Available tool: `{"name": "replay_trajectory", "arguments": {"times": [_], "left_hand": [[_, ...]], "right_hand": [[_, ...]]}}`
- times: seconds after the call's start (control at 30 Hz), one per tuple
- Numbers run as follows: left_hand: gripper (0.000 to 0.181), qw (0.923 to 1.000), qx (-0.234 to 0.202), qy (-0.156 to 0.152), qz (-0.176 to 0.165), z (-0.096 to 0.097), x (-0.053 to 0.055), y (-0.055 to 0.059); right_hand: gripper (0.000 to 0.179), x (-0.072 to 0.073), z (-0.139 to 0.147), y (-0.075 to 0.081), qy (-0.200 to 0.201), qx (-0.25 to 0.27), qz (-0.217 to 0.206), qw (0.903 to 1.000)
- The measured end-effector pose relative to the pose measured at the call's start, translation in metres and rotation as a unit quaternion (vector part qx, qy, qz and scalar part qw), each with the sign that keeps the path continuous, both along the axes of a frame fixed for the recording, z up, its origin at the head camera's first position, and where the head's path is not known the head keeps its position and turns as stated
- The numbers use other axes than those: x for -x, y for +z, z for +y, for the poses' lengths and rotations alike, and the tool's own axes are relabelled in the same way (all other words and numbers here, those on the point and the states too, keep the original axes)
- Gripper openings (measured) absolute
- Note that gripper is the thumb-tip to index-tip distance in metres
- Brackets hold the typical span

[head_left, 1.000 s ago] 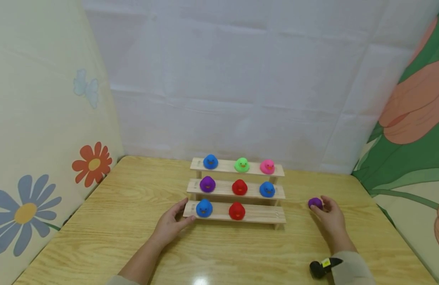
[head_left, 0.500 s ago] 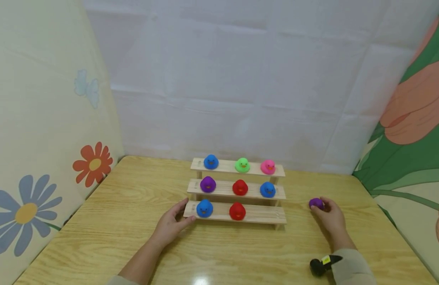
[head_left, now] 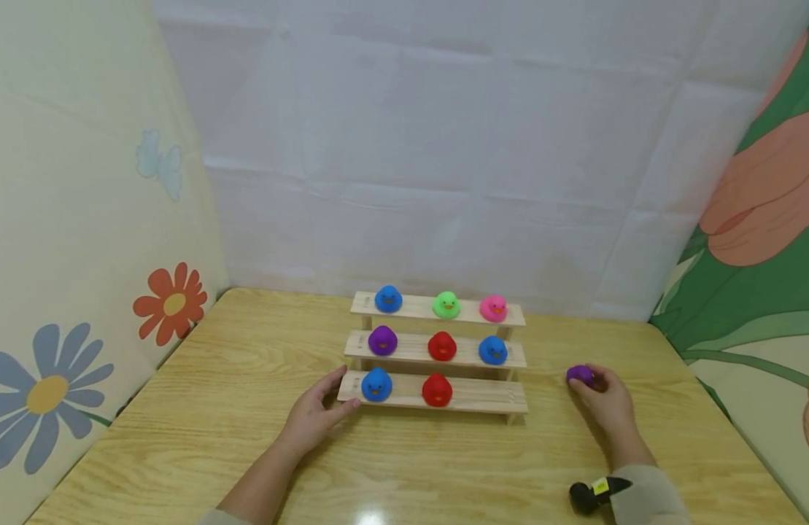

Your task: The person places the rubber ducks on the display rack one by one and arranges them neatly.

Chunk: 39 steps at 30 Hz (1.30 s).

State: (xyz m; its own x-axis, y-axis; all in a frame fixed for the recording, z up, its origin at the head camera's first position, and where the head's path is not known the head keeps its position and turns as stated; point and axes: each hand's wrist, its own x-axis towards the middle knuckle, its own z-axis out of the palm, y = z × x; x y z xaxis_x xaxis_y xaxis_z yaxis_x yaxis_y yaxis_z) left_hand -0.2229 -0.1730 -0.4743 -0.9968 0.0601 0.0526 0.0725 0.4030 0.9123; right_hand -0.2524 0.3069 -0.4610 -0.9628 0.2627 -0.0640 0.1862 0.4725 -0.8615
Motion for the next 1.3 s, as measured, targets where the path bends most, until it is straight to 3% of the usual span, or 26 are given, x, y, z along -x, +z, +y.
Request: {"name": "replay_trajectory", "arguments": {"times": [0.43,1.0,1.3], "left_hand": [[0.075,1.0,-0.002,-0.001,-0.004,-0.001,0.0,0.0],[0.074,1.0,0.003,-0.003,0.001,-0.001,-0.002,0.004],[0.074,1.0,0.0,-0.001,-0.006,0.0,0.001,0.001]], "right_hand": [[0.064,-0.012,-0.023,0.008,-0.008,0.101,0.014,0.9948],[0.052,-0.029,-0.05,0.021,0.013,0.046,0.059,0.9971],[0.05,-0.037,-0.066,0.024,0.032,0.073,0.076,0.9939]]}}
